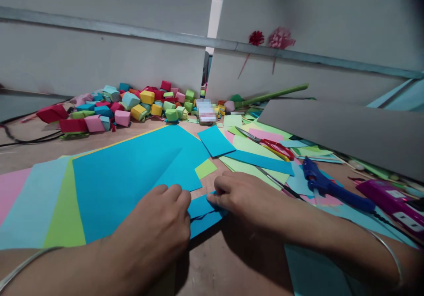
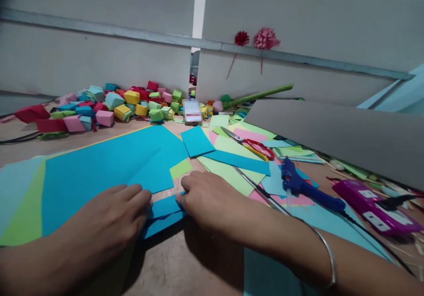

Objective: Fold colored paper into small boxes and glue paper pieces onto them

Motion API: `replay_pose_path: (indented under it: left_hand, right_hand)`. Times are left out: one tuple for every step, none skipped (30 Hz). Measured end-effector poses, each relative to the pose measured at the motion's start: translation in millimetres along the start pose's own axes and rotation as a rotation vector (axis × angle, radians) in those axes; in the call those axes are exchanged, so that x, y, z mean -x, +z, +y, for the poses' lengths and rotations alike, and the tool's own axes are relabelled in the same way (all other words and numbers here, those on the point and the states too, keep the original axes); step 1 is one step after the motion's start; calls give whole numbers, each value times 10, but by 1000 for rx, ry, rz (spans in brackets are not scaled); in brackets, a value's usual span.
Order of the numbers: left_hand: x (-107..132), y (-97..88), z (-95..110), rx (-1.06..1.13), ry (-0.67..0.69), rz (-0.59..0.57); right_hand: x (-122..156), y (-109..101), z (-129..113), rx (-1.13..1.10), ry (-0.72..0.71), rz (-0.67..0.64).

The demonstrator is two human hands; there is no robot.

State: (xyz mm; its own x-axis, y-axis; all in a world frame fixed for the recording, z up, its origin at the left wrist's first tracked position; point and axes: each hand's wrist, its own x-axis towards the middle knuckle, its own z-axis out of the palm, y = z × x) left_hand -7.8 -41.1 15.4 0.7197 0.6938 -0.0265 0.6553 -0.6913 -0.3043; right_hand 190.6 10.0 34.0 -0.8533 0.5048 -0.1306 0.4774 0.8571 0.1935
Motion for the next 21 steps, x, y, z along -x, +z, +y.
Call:
replay_pose_path:
  left_hand:
    - [38, -5, 21, -14, -4, -8]
    - [75, -7, 39, -27, -7, -22]
    - [110, -7, 52, -41, -12, -44]
    - [143, -8, 61, -54, -17, -72]
    - [172, -10, 66, -69, -22, -96]
    - [197, -14, 70, -82, -29, -119]
    - [219, -21, 73, -94, -38, -139]
    - [238, -28, 77, -104, -44, -154]
    - [255, -35, 83, -114, -57, -163]
    - [268, -40, 89, -123, -70, -166]
    - [279, -41, 96, -134, -91, -162]
    - [287, -38, 103, -140, -111, -146]
    - [293, -32, 108, -142, -128, -119]
    - [296, -24, 112, -141, -140, -83]
    - [298, -16, 113, -137, -146, -43]
    - [297, -11, 113, -133, -148, -4]
    - [294, -10, 113, -131, -156, 32]
    - [290, -15, 113, -130, -166, 78]
    - [285, -24, 114, -125, -181, 152]
    - [277, -37, 115, -103, -183, 257]
    - [266, -53, 116, -50, -162, 375]
  right_hand:
    - [-5, -9, 2, 1, 3, -23]
    - [-11, -15, 4, 4, 6, -46]
    - [-14, -17, 6, 8, 7, -61]
    - [-15, -15, 10, 12, 4, -68]
    - [-10, -9, 15, 16, -4, -61]
    - [0, -1, 23, 25, -15, -34]
    - [18, 7, 32, 34, -33, 4]
    - [42, 10, 41, 41, -53, 42]
    - [72, 8, 48, 43, -68, 76]
    - [105, -3, 51, 35, -77, 97]
    - [138, -19, 48, 15, -79, 100]
    - [167, -40, 36, -14, -74, 93]
    - [189, -60, 18, -44, -65, 87]
    - [199, -74, -7, -67, -54, 90]
    - [198, -79, -33, -78, -45, 98]
    - [184, -72, -57, -78, -40, 112]
    - [161, -53, -73, -68, -39, 136]
    - [130, -26, -78, -55, -34, 168]
    - [98, 6, -70, -41, -22, 214]
    - [69, 38, -50, -29, 13, 278]
    - [44, 65, -21, -15, 72, 358]
